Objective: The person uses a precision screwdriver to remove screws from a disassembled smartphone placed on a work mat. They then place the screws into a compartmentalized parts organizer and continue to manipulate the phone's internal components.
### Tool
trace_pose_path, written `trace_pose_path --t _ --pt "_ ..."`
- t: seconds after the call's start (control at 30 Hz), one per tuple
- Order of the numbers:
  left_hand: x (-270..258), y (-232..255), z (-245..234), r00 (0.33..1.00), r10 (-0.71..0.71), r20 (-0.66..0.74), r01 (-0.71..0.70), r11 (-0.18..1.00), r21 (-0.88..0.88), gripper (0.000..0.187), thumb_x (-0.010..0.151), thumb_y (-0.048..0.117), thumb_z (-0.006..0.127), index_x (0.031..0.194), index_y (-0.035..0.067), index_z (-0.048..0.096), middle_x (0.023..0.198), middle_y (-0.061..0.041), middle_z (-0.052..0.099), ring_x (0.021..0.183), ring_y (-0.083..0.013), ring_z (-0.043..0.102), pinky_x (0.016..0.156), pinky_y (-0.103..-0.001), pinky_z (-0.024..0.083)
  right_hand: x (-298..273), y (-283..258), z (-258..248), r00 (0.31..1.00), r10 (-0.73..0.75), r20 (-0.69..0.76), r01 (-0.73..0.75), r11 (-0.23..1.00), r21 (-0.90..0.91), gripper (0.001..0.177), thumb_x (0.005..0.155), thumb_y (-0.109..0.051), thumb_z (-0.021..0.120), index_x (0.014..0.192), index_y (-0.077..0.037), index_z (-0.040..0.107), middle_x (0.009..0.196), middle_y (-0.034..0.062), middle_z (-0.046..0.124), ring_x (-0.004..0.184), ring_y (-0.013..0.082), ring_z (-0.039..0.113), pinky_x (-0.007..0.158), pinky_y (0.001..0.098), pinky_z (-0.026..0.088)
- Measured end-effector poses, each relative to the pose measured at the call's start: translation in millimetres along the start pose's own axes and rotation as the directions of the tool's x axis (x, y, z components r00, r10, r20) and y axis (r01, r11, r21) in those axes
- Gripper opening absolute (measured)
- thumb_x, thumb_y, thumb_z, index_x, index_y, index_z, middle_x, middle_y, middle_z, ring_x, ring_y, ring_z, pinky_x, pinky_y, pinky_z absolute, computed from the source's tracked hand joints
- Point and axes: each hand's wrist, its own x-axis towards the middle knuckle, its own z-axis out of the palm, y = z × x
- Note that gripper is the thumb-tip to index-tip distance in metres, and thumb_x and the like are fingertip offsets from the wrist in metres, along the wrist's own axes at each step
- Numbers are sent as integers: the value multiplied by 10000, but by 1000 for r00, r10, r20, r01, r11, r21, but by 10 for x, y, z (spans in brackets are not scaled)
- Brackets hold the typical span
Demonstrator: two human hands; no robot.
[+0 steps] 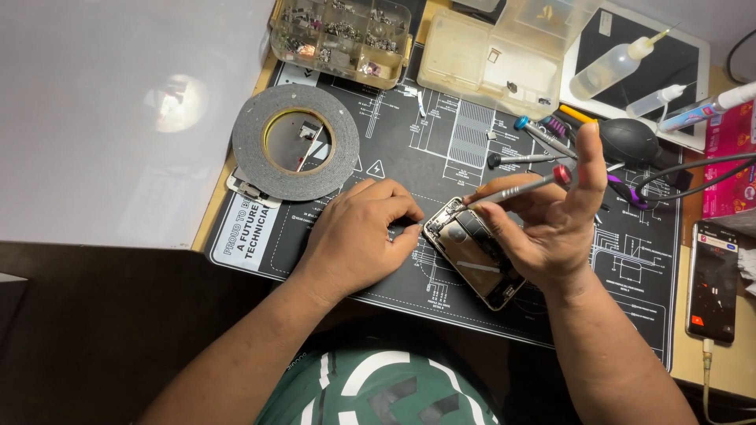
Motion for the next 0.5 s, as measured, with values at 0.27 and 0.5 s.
trace_pose_path --t 0.27,0.5 --pt "21 -42 25 999 14 48 -15 1000 19 98 822 285 779 892 217 767 910 130 667 849 -173 607 741 -364 496 -33 34 41 973 -107 206 156 958 -240 859 940 71 750 1555 -27 158 1233 211 604 931 259 793 837 306 674" --pt "22 -60 33 998 13 69 -15 999 29 89 841 281 755 898 213 759 919 123 660 857 -174 597 743 -369 495 -10 12 68 961 -111 254 177 950 -257 808 945 74 741 1535 -12 195 1039 225 708 938 252 777 845 289 675"
